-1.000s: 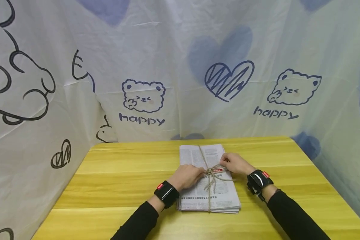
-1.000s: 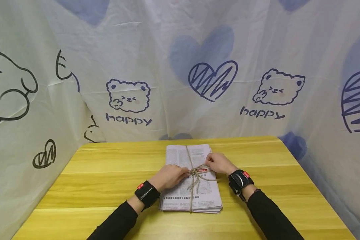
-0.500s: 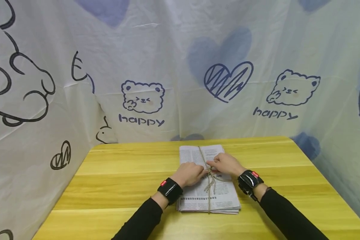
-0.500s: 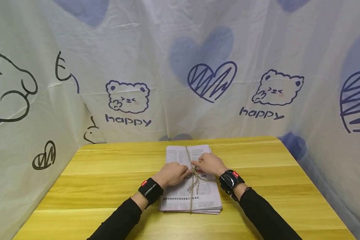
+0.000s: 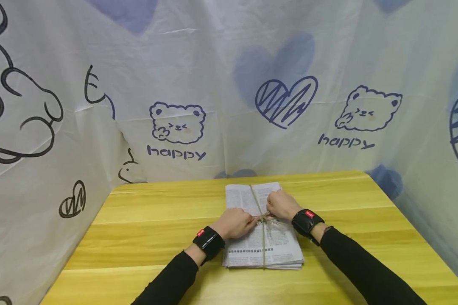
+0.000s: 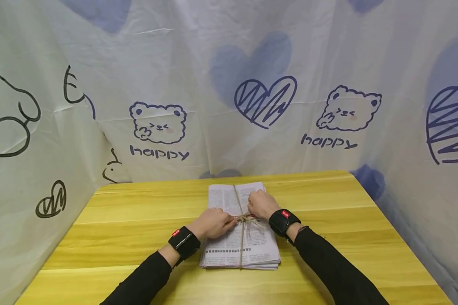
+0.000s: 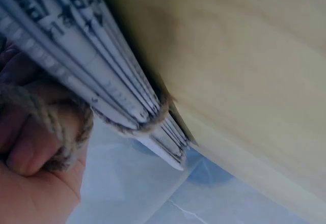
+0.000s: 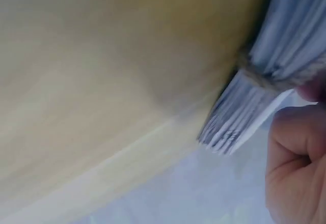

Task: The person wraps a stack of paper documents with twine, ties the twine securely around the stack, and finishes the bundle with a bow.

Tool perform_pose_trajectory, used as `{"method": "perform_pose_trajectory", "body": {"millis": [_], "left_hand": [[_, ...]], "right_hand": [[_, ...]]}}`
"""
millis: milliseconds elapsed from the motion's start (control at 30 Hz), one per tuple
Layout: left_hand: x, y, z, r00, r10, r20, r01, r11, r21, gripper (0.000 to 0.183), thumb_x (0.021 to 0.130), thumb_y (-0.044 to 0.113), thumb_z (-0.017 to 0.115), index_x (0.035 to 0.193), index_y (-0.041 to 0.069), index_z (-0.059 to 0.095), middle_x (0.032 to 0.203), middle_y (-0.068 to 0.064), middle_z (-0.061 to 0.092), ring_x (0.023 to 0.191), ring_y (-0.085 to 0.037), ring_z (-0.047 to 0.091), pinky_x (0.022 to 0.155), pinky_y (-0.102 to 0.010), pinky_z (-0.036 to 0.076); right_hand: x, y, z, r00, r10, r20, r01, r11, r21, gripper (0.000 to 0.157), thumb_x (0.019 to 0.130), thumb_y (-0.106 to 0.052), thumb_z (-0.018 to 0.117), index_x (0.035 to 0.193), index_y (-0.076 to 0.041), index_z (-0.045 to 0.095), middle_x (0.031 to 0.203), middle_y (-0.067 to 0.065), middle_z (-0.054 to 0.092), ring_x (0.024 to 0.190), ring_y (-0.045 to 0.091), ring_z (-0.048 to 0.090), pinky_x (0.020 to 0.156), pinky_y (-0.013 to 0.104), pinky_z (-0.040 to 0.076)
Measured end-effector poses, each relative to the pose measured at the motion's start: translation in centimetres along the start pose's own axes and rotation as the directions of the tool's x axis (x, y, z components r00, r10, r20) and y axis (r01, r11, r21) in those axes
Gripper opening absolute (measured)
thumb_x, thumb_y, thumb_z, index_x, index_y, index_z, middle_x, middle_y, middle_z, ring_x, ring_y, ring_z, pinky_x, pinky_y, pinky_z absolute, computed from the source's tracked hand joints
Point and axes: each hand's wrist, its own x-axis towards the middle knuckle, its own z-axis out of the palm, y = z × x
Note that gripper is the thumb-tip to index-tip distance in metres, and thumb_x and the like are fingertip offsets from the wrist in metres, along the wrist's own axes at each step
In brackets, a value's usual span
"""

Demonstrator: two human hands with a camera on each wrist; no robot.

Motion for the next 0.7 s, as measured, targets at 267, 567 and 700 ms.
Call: {"method": "perform_pose_trajectory", "body": {"millis": [267,567,700], "left_hand": [[-1.1,-0.6,0.1,1.0,0.029,-0.001,-0.029,0.999,0.016,0.042,0.101,0.031,0.05,0.061,0.021,0.05,0.053,0.008,0.045,0.05,-0.009,0.044,0.049,-0.026,0.036],[-1.8,-1.0,-0.4,1.0,0.011,0.029,-0.012,0.998,0.054,0.036,0.102,0.035,0.05,0.07,0.021,0.059,0.059,0.006,0.054,0.054,-0.01,0.051,0.052,-0.027,0.043],[-1.6,-1.8,-1.0,1.0,-0.017,0.01,0.018,0.998,-0.06,0.034,0.101,0.039,0.053,0.079,0.018,0.067,0.068,0.004,0.064,0.06,-0.009,0.056,0.057,-0.027,0.046]], "right_hand": [[0.3,0.6,0.4,1.0,0.002,0.009,-0.002,1.0,0.016,0.041,0.081,-0.007,0.058,0.051,-0.021,0.035,0.049,-0.011,0.026,0.046,0.007,0.03,0.046,0.023,0.023],[0.6,0.4,0.2,0.999,0.03,0.035,-0.033,0.996,0.084,0.046,0.09,-0.011,0.058,0.05,-0.019,0.036,0.049,-0.01,0.027,0.045,0.008,0.028,0.047,0.023,0.024],[0.2,0.7,-0.8,0.989,0.041,0.144,-0.073,0.971,0.226,0.044,0.102,-0.027,0.053,0.06,-0.014,0.047,0.055,-0.006,0.037,0.047,0.01,0.033,0.051,0.025,0.03]]}}
